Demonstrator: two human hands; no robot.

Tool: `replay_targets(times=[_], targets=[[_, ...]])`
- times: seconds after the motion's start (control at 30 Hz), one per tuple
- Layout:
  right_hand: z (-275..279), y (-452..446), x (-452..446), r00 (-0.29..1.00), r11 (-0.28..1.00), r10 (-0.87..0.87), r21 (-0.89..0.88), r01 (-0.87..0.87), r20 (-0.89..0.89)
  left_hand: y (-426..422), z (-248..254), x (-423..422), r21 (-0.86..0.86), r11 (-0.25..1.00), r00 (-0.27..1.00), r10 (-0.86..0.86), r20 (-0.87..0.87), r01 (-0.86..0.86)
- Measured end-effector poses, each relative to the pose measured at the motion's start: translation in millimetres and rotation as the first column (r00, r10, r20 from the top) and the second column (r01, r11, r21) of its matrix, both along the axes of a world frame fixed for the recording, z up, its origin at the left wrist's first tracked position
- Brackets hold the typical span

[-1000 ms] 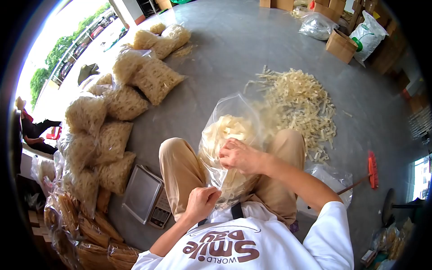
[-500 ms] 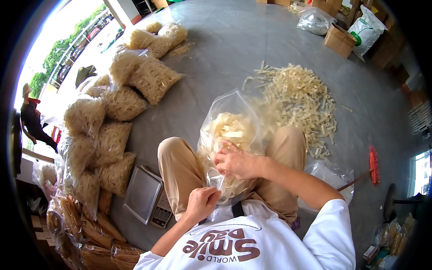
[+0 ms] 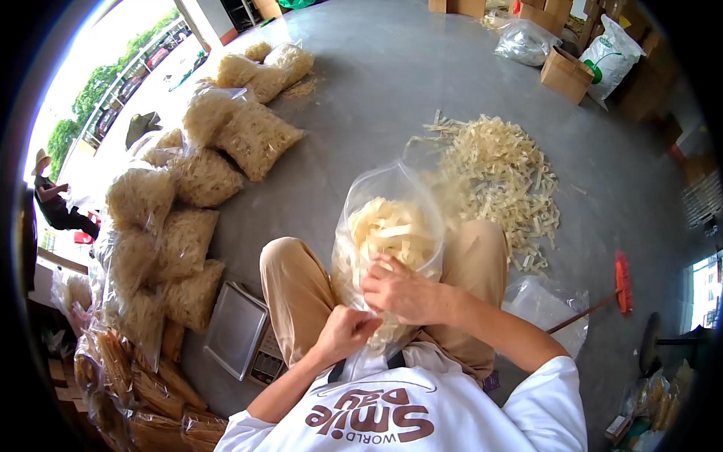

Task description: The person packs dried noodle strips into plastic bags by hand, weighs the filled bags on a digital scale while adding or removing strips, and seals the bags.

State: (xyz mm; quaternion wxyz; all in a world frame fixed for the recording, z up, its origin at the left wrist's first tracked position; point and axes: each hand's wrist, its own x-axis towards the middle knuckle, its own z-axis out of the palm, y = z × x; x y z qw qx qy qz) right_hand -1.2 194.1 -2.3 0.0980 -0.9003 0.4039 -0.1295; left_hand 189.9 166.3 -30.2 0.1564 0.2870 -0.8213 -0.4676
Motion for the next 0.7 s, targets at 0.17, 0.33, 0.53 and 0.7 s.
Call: replay_targets(times=[0.17,0.33,0.53,0.7], targets=[[-14,1,-8,0.984,0.991,-0.046,0.129,0.024,0.171,8,-11,-3,0.077,0.995,0.995,0.058,0.081,-0.064],[-6,-22,-20,0.992,0.966,0.051,0.247,-0.078,0.117,8,-11,-7,0.035,0.995,0.991,0.089,0.105,-0.093],[-11,-30,-26,0.992,0.967,0.039,0.246,-0.067,0.118,13,-18,-4,-0.006,0.987,0.984,0.162,0.073,-0.162],[-6,-36,-31,0.999,0.968,-0.008,0.251,-0.002,0.040,15,-18,-3,-0.040,0.985,0.979,0.169,0.117,-0.165]])
